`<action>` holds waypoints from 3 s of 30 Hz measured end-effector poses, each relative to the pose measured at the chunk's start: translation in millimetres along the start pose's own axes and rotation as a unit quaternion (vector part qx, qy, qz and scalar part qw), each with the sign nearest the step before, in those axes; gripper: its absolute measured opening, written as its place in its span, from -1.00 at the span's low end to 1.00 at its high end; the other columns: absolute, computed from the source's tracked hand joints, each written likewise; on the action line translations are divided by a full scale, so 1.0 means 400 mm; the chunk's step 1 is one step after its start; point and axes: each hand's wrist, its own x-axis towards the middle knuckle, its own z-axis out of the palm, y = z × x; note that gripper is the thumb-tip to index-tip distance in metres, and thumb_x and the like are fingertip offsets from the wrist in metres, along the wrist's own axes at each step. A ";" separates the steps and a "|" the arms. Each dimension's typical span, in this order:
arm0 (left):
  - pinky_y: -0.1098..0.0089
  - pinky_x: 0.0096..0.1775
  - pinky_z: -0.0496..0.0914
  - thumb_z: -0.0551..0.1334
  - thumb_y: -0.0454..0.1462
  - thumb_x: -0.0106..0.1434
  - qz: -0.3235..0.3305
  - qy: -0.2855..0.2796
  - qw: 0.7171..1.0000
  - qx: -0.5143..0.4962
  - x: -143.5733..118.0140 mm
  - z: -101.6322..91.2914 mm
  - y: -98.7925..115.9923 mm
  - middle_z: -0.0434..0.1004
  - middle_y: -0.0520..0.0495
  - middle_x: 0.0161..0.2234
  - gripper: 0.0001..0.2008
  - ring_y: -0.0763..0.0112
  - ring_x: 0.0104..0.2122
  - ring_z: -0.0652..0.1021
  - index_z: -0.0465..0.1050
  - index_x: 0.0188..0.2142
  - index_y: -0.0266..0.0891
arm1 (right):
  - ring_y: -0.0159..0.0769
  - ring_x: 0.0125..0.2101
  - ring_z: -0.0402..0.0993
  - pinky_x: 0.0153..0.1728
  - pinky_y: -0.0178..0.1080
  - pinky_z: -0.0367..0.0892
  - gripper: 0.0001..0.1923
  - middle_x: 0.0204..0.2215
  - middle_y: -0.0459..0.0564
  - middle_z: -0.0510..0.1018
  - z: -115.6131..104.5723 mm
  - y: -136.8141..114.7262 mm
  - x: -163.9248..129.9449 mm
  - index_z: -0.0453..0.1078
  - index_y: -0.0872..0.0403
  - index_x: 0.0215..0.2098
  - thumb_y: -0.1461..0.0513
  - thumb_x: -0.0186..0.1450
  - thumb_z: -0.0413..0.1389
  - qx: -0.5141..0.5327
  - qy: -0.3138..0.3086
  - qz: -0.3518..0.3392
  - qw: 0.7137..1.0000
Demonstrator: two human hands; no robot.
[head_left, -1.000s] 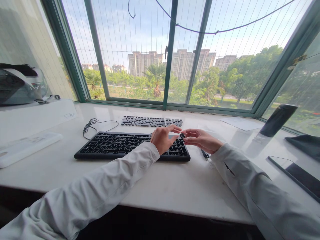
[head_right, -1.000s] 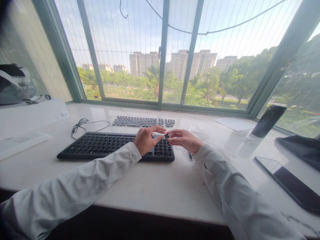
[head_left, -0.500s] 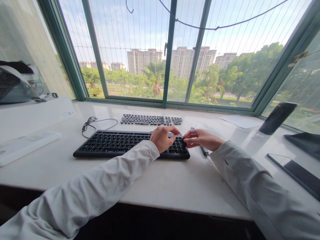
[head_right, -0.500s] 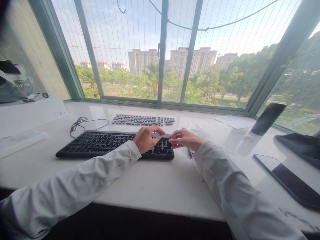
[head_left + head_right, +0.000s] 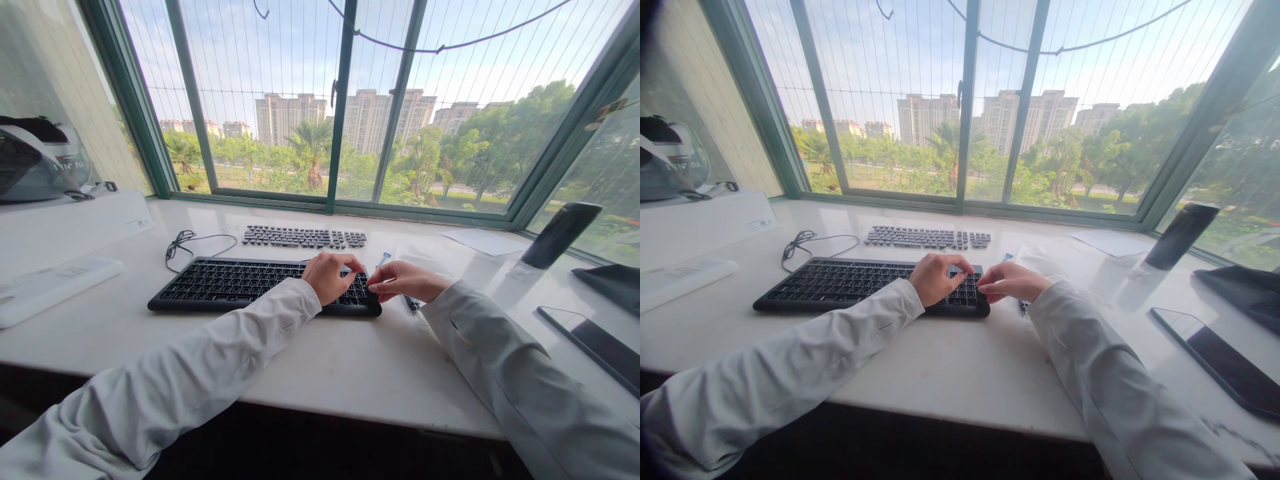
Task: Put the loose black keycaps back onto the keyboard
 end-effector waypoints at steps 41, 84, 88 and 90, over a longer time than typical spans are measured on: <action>0.49 -0.44 0.23 0.19 -0.25 0.11 -0.003 -0.024 1.000 0.015 -0.002 -0.004 0.003 0.46 0.10 -0.57 -0.83 0.48 -0.52 0.43 0.55 -0.34 -0.03 | -0.21 -0.32 0.47 -0.27 -0.25 0.31 -0.63 -0.35 -0.04 0.59 0.004 -0.020 -0.006 0.52 0.03 -0.24 0.00 0.08 0.14 -0.253 0.022 -0.043 0.966; 0.48 -0.39 0.27 0.18 -0.28 0.11 0.004 -0.034 0.999 0.000 0.000 0.000 0.001 0.55 0.13 -0.45 -0.82 0.47 -0.44 0.47 0.55 -0.35 -0.04 | -0.28 -0.40 0.47 -0.36 -0.29 0.34 -0.52 -0.47 -0.04 0.55 -0.003 -0.029 -0.025 0.49 0.06 -0.18 0.01 -0.03 0.24 -0.226 -0.039 -0.062 0.971; 0.48 -0.39 0.27 0.18 -0.28 0.11 0.002 -0.035 0.999 0.002 -0.001 -0.001 0.002 0.54 0.12 -0.46 -0.83 0.47 -0.46 0.46 0.55 -0.35 -0.04 | -0.29 -0.40 0.47 -0.36 -0.29 0.33 -0.52 -0.48 -0.04 0.55 0.001 -0.026 -0.025 0.49 0.07 -0.19 0.01 -0.04 0.24 -0.224 -0.031 -0.063 0.972; 0.48 -0.40 0.26 0.17 -0.27 0.11 0.004 -0.033 0.999 0.004 -0.002 -0.001 0.003 0.54 0.12 -0.47 -0.83 0.47 -0.46 0.46 0.55 -0.36 -0.03 | -0.30 -0.42 0.46 -0.36 -0.29 0.32 -0.51 -0.49 -0.05 0.54 0.004 -0.024 -0.024 0.49 0.07 -0.21 0.00 -0.06 0.25 -0.226 -0.021 -0.063 0.972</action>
